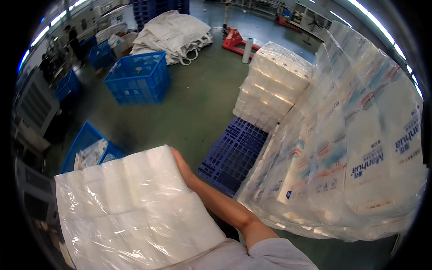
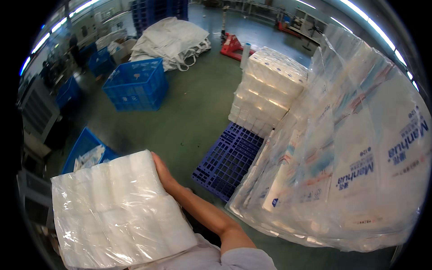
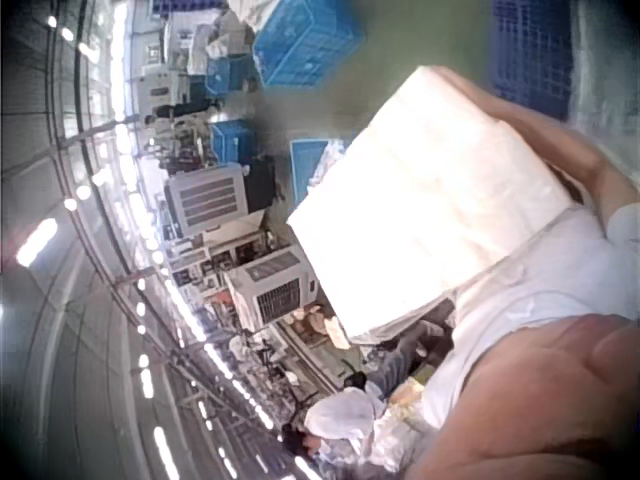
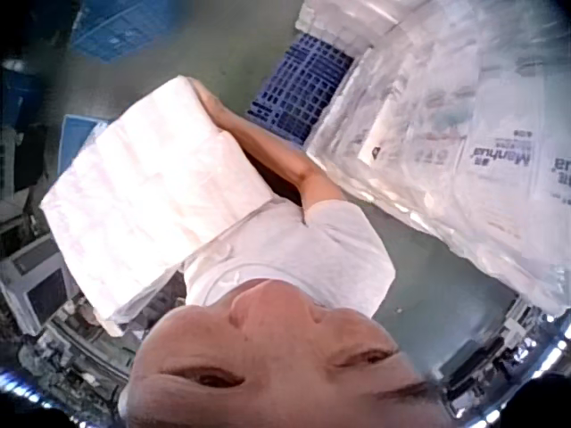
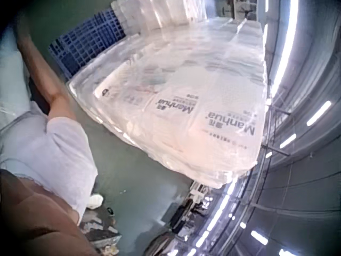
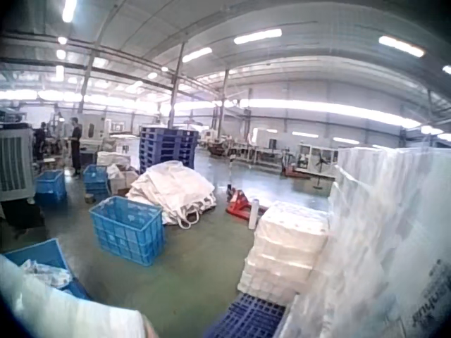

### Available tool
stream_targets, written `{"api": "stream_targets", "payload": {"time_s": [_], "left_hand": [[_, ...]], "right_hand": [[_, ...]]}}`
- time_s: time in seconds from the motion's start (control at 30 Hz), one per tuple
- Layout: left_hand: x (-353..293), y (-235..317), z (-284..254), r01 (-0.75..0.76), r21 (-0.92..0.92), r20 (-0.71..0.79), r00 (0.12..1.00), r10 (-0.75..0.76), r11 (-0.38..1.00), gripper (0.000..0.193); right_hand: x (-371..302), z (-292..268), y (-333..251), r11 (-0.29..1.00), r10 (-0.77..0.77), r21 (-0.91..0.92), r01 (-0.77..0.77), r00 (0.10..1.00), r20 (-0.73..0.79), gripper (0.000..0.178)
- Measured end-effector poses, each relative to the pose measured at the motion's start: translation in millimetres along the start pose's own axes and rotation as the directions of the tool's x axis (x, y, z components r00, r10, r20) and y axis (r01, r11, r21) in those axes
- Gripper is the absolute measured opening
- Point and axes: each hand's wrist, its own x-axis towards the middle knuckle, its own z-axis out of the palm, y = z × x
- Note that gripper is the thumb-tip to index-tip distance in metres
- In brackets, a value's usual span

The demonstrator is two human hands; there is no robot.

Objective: The person places stacks of paper products into plastic bags, seals the bags with a tape dispenser, and stacks the finished packages on a pallet.

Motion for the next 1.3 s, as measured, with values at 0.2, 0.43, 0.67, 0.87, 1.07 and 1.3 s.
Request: {"api": "stream_targets", "payload": {"time_s": [0.2,0.43,0.67,0.87,1.07,1.3], "left_hand": [[112,79,138,-0.045,0.065,0.097,0.995,0.039,0.997,0.055],[228,152,299,-0.078,0.118,0.209,0.977,0.052,0.990,0.056],[339,192,511,-0.136,0.150,0.489,0.871,0.046,0.979,0.056],[359,208,746,-0.183,0.125,0.764,0.645,0.023,0.975,0.056],[269,218,986,-0.135,0.081,0.910,0.414,-0.018,0.987,0.060],[144,148,1259,-0.205,-0.041,0.970,-0.244,-0.010,0.978,0.040]], "right_hand": [[145,-20,-78,0.986,-0.163,0.023,0.165,0.983,-0.081,0.045],[261,-44,-167,0.930,-0.323,0.075,0.361,0.896,-0.304,0.042],[327,-127,-242,0.695,-0.656,-0.043,0.717,0.609,-0.445,0.039],[287,-160,-278,0.477,-0.722,-0.385,0.790,0.103,-0.684,0.039],[249,-217,-318,0.371,-0.577,-0.457,0.809,-0.184,-0.795,0.042],[190,-377,-500,0.372,-0.417,-0.447,0.814,-0.284,-0.863,0.048]]}}
